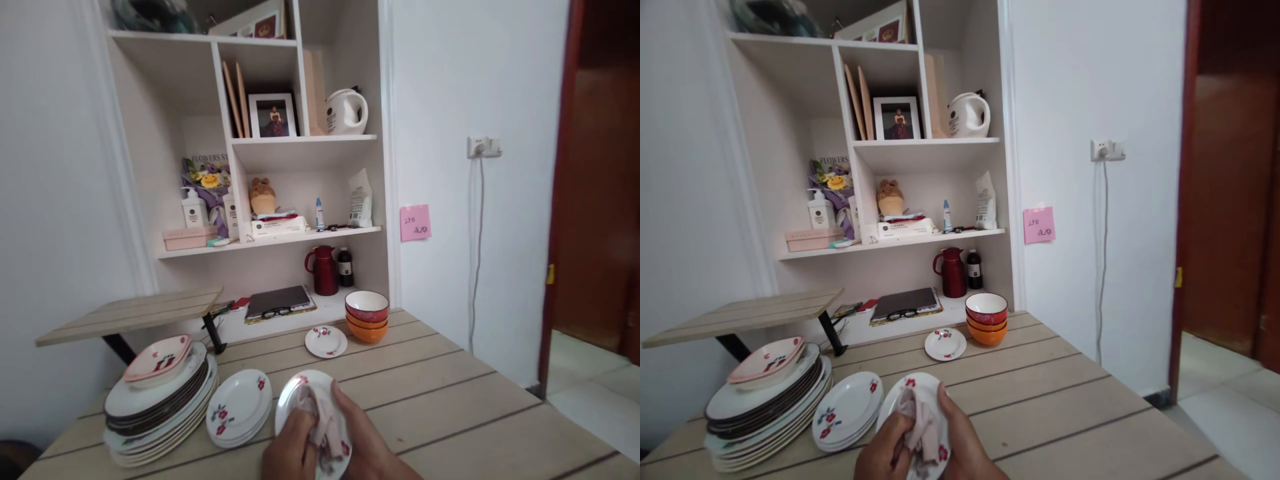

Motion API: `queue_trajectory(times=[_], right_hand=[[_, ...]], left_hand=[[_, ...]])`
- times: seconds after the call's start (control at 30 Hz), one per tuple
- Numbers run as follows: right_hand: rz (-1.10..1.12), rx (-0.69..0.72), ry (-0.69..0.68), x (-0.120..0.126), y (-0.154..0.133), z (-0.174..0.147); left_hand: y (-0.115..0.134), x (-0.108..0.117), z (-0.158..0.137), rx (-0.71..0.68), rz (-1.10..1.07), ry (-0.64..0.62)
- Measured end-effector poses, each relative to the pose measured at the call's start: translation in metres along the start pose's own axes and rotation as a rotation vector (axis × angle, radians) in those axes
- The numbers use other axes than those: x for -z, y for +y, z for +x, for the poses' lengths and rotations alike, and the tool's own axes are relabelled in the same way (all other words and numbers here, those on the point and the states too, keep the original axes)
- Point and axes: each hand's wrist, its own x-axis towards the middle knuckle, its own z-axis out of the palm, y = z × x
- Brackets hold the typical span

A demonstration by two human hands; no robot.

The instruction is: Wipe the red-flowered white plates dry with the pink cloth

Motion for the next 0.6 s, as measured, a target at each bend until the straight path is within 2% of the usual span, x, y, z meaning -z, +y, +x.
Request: queue_trajectory(times=[0.2,0.3,0.5,0.6], right_hand=[[0.027,0.222,0.167,0.016,-0.03,-0.003],[0.024,0.308,0.333,0.027,-0.044,0.001],[-0.145,0.444,0.633,0.036,-0.069,0.035],[-0.206,0.469,0.634,0.032,-0.086,0.054]], left_hand=[[0.011,-0.003,-0.003,0.074,-0.07,-0.029],[0.014,-0.002,-0.002,0.168,-0.137,-0.042],[0.022,0.004,0.006,0.423,-0.37,0.008],[0.028,0.009,0.009,0.499,-0.467,0.079]])
